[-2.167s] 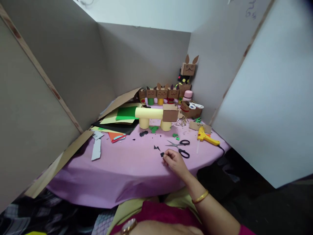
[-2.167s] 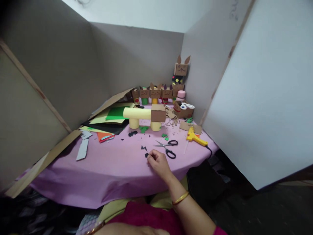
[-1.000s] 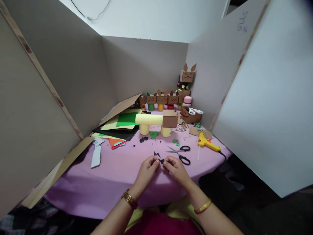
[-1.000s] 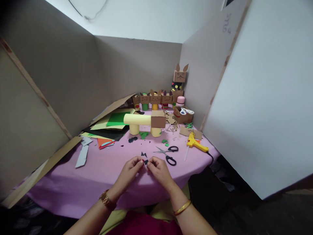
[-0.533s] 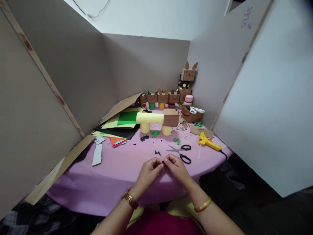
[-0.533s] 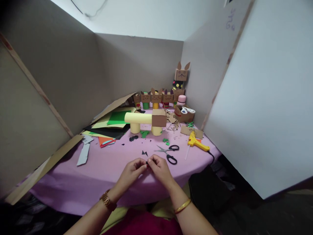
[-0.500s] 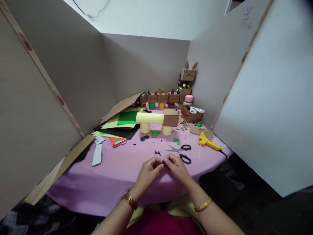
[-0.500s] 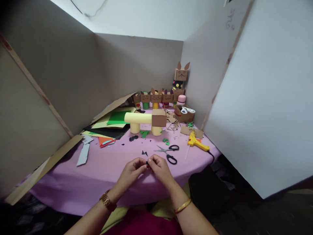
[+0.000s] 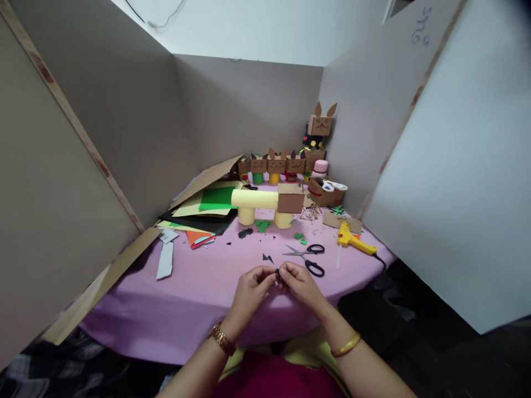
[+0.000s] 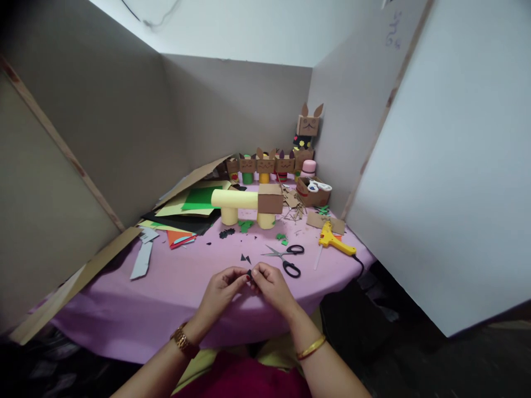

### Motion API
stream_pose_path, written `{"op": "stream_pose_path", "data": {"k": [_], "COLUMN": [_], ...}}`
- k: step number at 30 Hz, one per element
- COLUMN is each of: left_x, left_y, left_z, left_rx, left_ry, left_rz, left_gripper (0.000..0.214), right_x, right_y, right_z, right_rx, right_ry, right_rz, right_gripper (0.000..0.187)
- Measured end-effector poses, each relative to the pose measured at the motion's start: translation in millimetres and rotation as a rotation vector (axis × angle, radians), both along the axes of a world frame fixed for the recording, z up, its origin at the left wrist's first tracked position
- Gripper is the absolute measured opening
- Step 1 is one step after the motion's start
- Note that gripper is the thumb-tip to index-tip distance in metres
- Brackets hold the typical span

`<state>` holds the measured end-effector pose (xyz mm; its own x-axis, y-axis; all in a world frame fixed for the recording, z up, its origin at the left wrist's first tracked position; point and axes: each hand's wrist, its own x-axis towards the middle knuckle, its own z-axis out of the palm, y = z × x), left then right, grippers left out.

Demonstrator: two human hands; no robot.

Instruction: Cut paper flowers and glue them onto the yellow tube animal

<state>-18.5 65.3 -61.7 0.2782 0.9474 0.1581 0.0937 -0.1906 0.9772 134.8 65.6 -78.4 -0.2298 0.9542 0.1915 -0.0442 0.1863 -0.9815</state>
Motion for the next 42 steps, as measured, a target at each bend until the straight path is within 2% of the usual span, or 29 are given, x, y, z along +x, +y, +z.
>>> {"op": "stream_pose_path", "data": {"k": [5,11,17,20,24,28,42], "left_x": [-5.0,-6.6,-5.1,-3.2,-0.4,0.2,-0.5], "left_y": [3.1,8.1,5.8,4.1,3.3,3.4,2.6], "left_z": [1.4,0.4,6.6,8.6,9.1,9.3,8.8], "left_rx": [-0.077,-0.185,-0.251,-0.26,-0.248,-0.242,-0.249], "left_ry": [-0.03,-0.076,-0.089,-0.086,-0.084,-0.085,-0.103], "left_rz": [-0.048,-0.094,-0.121,-0.098,-0.025,0.005,-0.019], "left_gripper": [0.025,0.026,0.022,0.017,0.016,0.019,0.019], "right_x": [1.2,1.1,0.9,-0.2,-2.3,-3.5,-4.5], "right_y": [0.4,-0.3,0.7,0.5,-3.3,-6.1,-4.7], "right_z": [-2.3,-1.2,-3.6,-4.7,-4.6,-6.0,-9.0], "right_rx": [-0.006,-0.003,-0.003,0.01,0.077,0.154,0.109], "right_ry": [0.001,0.0,0.005,0.0,0.0,-0.068,-0.055], "right_rz": [0.019,0.029,0.021,-0.006,-0.084,-0.128,-0.162], "right_gripper": [0.037,0.037,0.036,0.035,0.022,0.023,0.02]}}
